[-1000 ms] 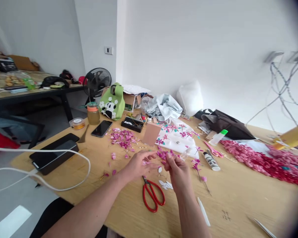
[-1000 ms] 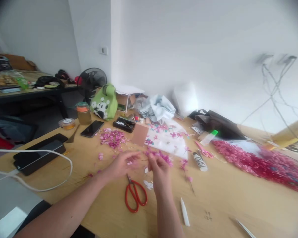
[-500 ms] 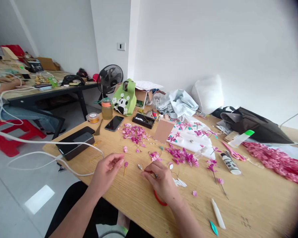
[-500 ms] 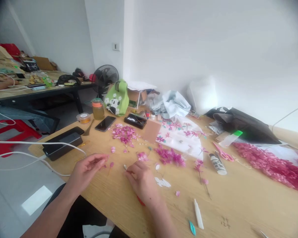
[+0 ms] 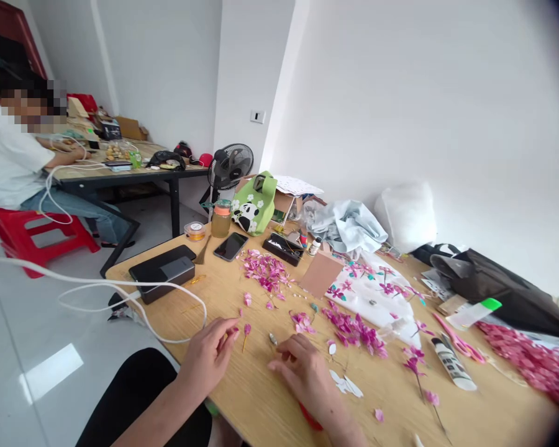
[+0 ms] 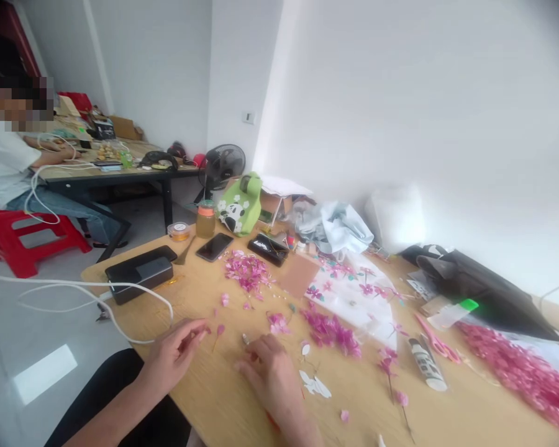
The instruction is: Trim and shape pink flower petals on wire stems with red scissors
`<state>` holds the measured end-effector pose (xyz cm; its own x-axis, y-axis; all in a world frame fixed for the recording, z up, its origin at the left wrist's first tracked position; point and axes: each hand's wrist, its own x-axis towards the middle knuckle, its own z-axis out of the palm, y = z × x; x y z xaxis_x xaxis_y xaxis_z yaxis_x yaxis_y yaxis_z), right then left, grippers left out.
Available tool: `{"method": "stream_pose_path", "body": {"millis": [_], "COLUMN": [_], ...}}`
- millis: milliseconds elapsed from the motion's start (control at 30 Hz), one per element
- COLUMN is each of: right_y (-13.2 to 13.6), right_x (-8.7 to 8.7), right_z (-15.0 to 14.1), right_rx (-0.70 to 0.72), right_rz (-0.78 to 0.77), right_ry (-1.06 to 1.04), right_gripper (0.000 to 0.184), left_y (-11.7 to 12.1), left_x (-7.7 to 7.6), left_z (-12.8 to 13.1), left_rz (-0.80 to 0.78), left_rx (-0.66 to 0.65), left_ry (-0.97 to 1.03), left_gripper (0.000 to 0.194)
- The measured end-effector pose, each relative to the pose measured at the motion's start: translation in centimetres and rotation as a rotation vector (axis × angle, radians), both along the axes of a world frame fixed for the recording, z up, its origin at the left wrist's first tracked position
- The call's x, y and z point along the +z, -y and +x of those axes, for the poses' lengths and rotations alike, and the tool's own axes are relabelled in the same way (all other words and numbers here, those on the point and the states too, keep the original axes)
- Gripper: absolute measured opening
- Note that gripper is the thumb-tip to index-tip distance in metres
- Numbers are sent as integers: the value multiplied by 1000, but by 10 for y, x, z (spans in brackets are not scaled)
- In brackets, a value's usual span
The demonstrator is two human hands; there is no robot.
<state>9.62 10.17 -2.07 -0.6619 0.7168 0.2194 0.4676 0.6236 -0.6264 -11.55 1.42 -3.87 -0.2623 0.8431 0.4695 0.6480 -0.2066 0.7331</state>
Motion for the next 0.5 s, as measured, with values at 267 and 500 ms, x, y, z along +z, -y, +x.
{"method": "stream_pose_path", "body": {"millis": [267,500], "right_y": [-10,-26], "right_x": [11,28], "right_z": [-22,-36], "right_rx": [-286,-309], "right_rz": [-212,-169], "right_ry": [-260,-420], "right_gripper": [41,42], "left_y": [-60,-200], "left_x": [78,144], "left_z": [26,-2], "left_rz": [167,-150], "left_rx": [-46,234], "left_ry": [278,276], "left_gripper": [41,59]}}
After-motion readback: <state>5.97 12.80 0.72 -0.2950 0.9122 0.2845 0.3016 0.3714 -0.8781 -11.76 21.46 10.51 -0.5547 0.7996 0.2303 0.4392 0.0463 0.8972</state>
